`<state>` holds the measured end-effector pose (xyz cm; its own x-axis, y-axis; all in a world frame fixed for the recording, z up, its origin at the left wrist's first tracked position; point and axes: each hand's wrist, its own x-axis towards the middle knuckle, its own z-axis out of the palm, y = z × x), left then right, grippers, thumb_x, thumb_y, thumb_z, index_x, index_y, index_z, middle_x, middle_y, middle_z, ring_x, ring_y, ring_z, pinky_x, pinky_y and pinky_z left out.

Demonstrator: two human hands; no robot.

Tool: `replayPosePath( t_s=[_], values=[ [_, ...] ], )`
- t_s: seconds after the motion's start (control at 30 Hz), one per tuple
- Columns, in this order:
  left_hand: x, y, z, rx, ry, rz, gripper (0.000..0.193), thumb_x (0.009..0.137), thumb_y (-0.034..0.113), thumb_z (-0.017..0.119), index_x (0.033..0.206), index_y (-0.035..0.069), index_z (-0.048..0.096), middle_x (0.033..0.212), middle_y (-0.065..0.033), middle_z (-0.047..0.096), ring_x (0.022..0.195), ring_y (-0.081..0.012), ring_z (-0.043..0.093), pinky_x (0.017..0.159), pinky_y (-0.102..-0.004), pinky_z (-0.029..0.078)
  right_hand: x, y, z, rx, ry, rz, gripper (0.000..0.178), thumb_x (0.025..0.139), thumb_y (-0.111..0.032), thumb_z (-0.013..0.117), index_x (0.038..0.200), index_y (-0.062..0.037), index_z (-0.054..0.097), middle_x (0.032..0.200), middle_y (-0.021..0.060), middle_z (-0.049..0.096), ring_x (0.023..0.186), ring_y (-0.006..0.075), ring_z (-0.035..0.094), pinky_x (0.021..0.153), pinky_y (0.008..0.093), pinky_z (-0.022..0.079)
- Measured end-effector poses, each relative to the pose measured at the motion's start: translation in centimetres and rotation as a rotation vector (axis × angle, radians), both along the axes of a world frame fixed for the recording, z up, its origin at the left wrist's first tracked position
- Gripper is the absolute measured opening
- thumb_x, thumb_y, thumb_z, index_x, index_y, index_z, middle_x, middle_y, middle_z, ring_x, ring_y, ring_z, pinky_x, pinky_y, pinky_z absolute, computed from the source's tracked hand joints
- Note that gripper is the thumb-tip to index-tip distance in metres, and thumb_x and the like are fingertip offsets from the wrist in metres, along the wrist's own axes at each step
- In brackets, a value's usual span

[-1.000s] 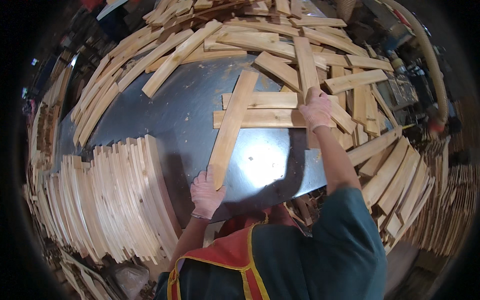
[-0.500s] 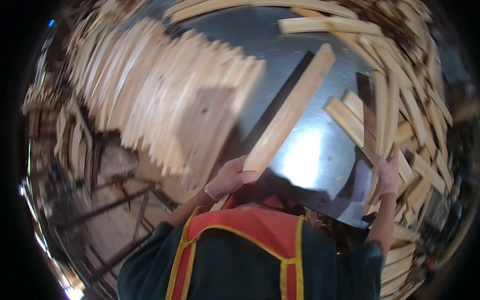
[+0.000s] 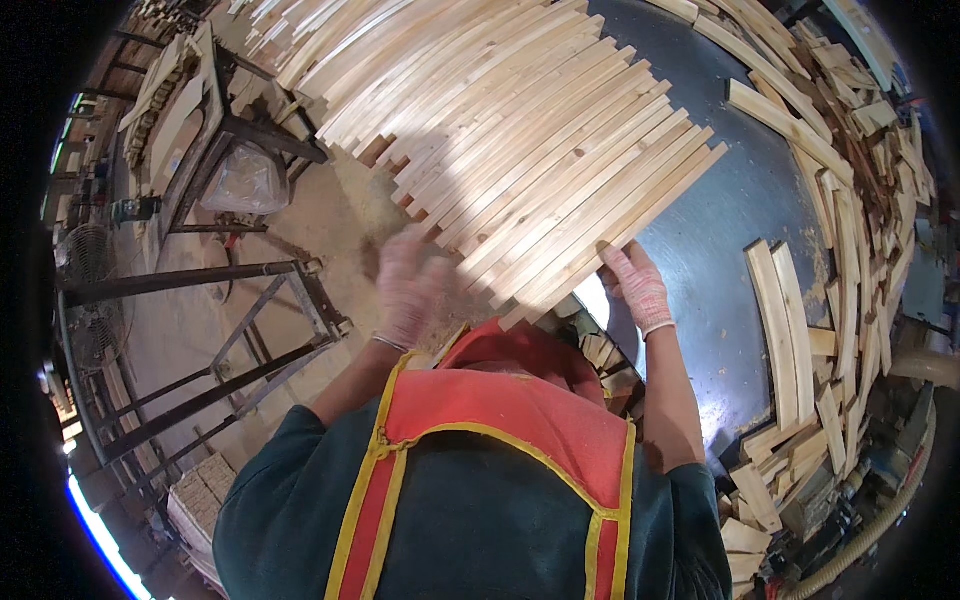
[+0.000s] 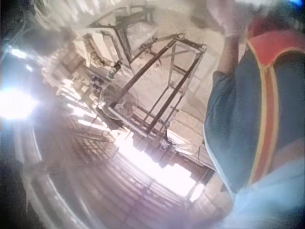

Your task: The person sorts and stacks thin wooden planks on a metal table. They pick up individual pieces from a scattered pile, align them, and place them into a neat stack. The person occasionally moves the stack to a different location on the table.

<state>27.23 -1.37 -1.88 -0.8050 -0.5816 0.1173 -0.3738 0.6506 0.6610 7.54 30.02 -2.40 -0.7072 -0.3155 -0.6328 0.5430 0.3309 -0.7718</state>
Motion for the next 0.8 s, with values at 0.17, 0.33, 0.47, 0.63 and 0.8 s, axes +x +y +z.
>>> replayPosePath(
  t_s=[0.17,0.33,0.47,0.63,0.8],
  values=[
    [-0.3,-5.5,-6.9,1.38,0.266,0.72,0.041,0.101,0.039,0.07,0.121,0.004,0.067,0.101,-0.0055,0.066,0.091,-0.0223,0.065,0.082,-0.0336,0.056,0.7,1.5,-2.3,-0.034,0.22,-0.209,0.094,0.1,-0.037,0.077,0.165,0.0092,0.026,0.121,0.0105,0.069,0.106,0.0179,0.061,0.096,0.031,0.05],
    [-3.0,3.4,-1.6,1.502,0.292,0.632,0.042,0.106,0.048,0.059,0.107,0.007,0.069,0.084,-0.0043,0.057,0.076,-0.0245,0.058,0.077,-0.0363,0.056,-2.8,2.0,-0.6,0.016,0.3,-0.243,0.089,0.1,-0.034,0.076,0.163,0.009,0.031,0.16,0.0229,0.05,0.146,0.0295,0.05,0.122,0.0352,0.037],
    [0.9,3.0,-1.4,1.451,-0.419,-0.225,0.051,0.104,0.043,0.061,0.134,0.002,0.068,0.106,-0.0085,0.069,0.095,-0.0195,0.065,0.082,-0.0397,0.056,-4.6,5.3,-3.6,0.185,0.472,-0.421,0.085,0.1,-0.036,0.073,0.163,0.0064,0.034,0.156,0.0222,0.053,0.141,0.0299,0.053,0.118,0.0364,0.042],
    [-11.3,2.1,7.3,0.716,-0.601,-0.202,0.068,0.097,0.055,0.063,0.141,0.004,0.066,0.137,-0.0199,0.071,0.132,-0.0339,0.064,0.113,-0.0405,0.047,-5.9,8.4,-3.9,-0.075,0.317,-0.454,0.086,0.098,-0.039,0.075,0.163,0.0034,0.036,0.157,0.0219,0.054,0.142,0.0309,0.053,0.112,0.0399,0.046],
    [-23.4,5.9,0.8,0.321,-0.703,-0.314,0.099,0.09,0.077,0.059,0.151,-0.001,0.054,0.156,-0.0261,0.053,0.144,-0.0426,0.052,0.118,-0.0457,0.044,-10.8,8.7,-1.0,0.316,0.215,0.102,0.084,0.096,-0.054,0.074,0.152,0.0053,0.051,0.142,0.0225,0.066,0.131,0.0286,0.063,0.11,0.0373,0.047]
  ],
)
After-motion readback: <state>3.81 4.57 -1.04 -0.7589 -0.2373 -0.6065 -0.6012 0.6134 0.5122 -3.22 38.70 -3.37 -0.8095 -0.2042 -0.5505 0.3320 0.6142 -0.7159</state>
